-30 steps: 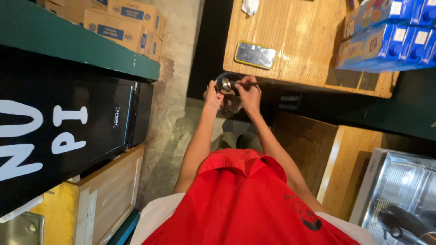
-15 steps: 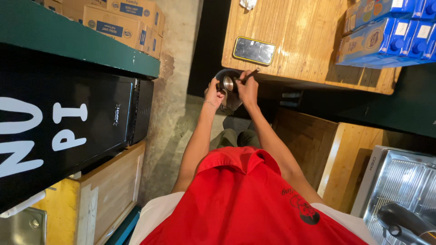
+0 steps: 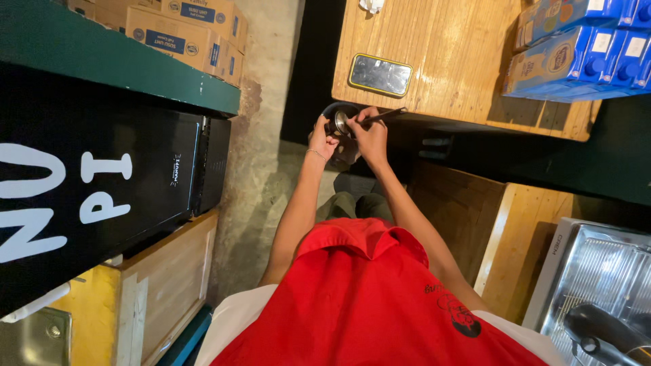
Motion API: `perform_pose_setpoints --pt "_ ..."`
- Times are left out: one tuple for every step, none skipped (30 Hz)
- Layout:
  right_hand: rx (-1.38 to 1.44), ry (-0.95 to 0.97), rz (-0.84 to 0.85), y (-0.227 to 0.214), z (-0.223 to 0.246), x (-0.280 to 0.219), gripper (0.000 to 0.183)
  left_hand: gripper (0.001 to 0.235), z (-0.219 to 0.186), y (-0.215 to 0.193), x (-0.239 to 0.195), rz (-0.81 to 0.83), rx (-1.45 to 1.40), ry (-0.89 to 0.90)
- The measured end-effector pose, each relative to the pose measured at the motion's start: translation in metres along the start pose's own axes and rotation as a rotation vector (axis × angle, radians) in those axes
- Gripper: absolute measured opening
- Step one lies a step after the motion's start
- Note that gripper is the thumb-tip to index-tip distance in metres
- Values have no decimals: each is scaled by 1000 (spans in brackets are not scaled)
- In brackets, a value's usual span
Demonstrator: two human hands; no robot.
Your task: The person prepares espresso by dosing ground coffee into a portafilter, tamping the grounds, and locking the portafilter into the espresso machine. The person repeats this process multiple times, cleaning the portafilter between cycles.
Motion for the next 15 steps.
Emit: perform_pose_setpoints --pt "-36 -12 19 1 -8 2 21 21 2 0 5 2 -5 -8" --pt "-72 -24 38 2 -15 4 20 20 4 -1 9 3 -9 -15" --pt "-71 -24 37 -1 -22 7 20 20 6 0 5 4 -8 -15" --pt "-102 -4 -16 -6 -29 10 20 21 8 1 1 5 21 -22" --pt "-132 11 -69 -11 -34 16 19 23 8 4 -1 8 49 -24" --pt "-129 6 -70 -7 -22 20 19 23 3 8 -2 11 50 -19" --pt "-155 -24 -74 -7 -11 20 19 21 4 11 -5 9 65 -20" --pt "-180 -55 -78 -6 -1 20 19 20 5 14 -7 7 79 -20" --pt "-182 -54 -80 -5 -1 20 19 20 9 12 -4 9 79 -22" --pt "-151 -42 -47 -3 -1 21 17 20 12 11 0 3 81 -25" --pt "-117 -34 -11 1 0 23 15 19 13 9 4 -2 83 -22" --pt "-116 -37 -12 2 6 21 15 19 9 11 3 0 83 -20" --pt "-127 -58 37 3 12 16 15 18 8 11 1 -15 116 -28" --pt "-137 -79 85 5 18 12 16 18 6 12 -1 -31 149 -35" --pt "-139 -78 85 3 20 5 16 18 6 9 0 -30 148 -36"
Point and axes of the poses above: each hand's wrist, its own x-axis towards the middle knuckle, its own y-axis out of the palm, z = x × y, the point moved 3 cm from there along x, towards the middle knuckle, and after that the axes turned 13 degrees about z, right-handed, at the moved point
